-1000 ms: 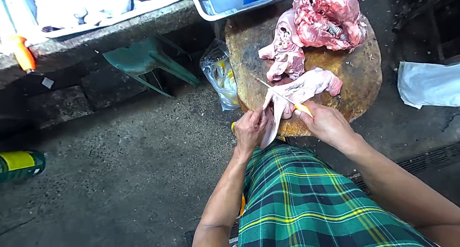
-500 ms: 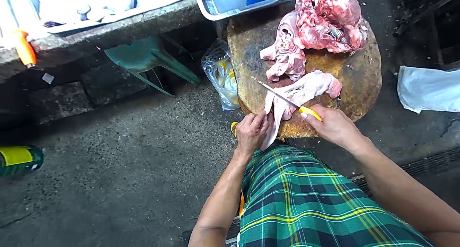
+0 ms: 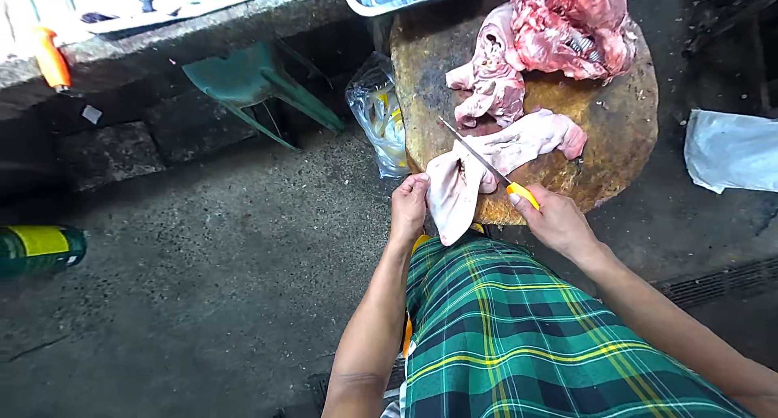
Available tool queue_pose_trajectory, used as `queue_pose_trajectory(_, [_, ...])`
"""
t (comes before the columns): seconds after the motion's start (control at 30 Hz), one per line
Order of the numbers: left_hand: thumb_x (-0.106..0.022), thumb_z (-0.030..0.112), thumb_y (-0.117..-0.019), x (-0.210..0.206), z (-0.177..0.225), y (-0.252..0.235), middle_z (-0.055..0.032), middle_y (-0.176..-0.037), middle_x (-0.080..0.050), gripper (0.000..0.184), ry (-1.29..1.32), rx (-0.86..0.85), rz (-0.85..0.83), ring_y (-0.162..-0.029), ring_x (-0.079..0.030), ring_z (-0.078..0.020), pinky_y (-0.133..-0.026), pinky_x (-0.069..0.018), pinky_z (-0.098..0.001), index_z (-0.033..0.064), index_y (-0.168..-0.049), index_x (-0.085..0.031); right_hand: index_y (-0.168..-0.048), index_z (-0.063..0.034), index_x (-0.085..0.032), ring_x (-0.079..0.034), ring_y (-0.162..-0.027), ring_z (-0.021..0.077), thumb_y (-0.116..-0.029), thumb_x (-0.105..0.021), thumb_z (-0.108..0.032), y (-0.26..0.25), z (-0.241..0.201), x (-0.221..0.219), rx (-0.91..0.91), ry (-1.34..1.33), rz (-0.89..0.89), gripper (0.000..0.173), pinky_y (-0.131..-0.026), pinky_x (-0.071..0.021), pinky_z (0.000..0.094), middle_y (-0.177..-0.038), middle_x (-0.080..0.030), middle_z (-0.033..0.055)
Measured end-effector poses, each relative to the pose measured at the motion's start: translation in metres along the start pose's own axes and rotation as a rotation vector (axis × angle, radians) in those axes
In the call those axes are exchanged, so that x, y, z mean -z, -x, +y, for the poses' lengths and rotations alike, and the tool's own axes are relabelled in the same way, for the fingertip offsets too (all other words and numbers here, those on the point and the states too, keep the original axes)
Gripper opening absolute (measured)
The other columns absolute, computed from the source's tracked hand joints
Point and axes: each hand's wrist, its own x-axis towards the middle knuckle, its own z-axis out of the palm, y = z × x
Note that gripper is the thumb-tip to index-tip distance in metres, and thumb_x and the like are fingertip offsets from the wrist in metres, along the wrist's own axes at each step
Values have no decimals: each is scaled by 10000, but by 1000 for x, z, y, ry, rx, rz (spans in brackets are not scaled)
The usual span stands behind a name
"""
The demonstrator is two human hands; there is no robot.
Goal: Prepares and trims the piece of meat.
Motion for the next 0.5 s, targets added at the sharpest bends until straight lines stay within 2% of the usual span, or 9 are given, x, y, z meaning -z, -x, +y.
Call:
queue_pose_trajectory(0.07, [-543, 227, -1069, -2, -1, 1, -63, -842, -701, 257, 0, -21, -2, -746, -663, -141, -691, -577, -339, 28, -1069, -705, -1166, -192, -685, -700, -771, 267, -1041, -442, -620, 1, -1, -3, 56, 32, -7, 508, -676, -575, 549, -857, -702, 66])
queue_pose_trajectory(0.17, [-543, 213, -1066, -8, 2, 2, -46, -828, -690, 240, -19, -5, 4, -729, -648, -119, -680, -561, -310, 31, -1056, -699, -1158, -151, -670, -712, -852, 333, -1044, -423, -626, 3, -4, -8, 23, 142, 44, 548, -723, -568, 588, -961, -710, 109])
queue_pose_trajectory(0.27, [-528, 200, -1071, -14, 5, 0, -43, -823, -683, 232, -39, 23, 44, -721, -645, -119, -671, -561, -314, 37, -1047, -691, -1214, -143, -653, -708, -809, 344, -1051, -405, -623, 6, -2, -4, -74, 12, 72, 564, -709, -564, 603, -904, -707, 130])
queue_pose_trajectory(0.3, [-516, 207, -1075, -15, 5, 0, -46, -832, -681, 240, -51, 27, 52, -733, -646, -124, -680, -564, -325, 40, -1056, -688, -1234, -143, -637, -690, -750, 330, -1051, -402, -626, 7, 3, -1, -119, -92, 50, 567, -673, -560, 586, -862, -688, 130])
queue_pose_trajectory(0.37, [-484, 240, -1084, -15, 7, 0, -62, -861, -686, 287, -72, 26, 62, -769, -653, -144, -706, -567, -358, 42, -1080, -691, -1296, -154, -600, -647, -588, 239, -1048, -429, -622, 8, 27, 7, -199, -349, -15, 556, -546, -580, 458, -796, -665, 81])
queue_pose_trajectory(0.4, [-459, 286, -1096, -15, 9, 0, -71, -893, -699, 336, -77, 33, 60, -808, -670, -156, -740, -580, -382, 44, -1092, -691, -1317, -158, -583, -636, -551, 206, -1048, -456, -603, 9, 43, 9, -240, -483, -49, 536, -507, -579, 400, -791, -668, 64])
queue_pose_trajectory(0.47, [-378, 442, -1111, -13, 12, -2, -97, -984, -726, 510, -43, 104, 43, -896, -701, -191, -816, -595, -432, 37, -1153, -686, -1271, -146, -612, -616, -506, 170, -1050, -480, -576, 13, 80, 8, -331, -712, -74, 500, -455, -566, 337, -766, -659, 50])
queue_pose_trajectory(0.5, [-308, 527, -1104, -11, 13, -1, -104, -1006, -726, 616, -8, 158, 21, -906, -704, -204, -819, -597, -446, 36, -1185, -671, -1236, -138, -624, -594, -491, 155, -1053, -466, -583, 18, 101, 3, -377, -804, -82, 506, -437, -549, 319, -750, -639, 44])
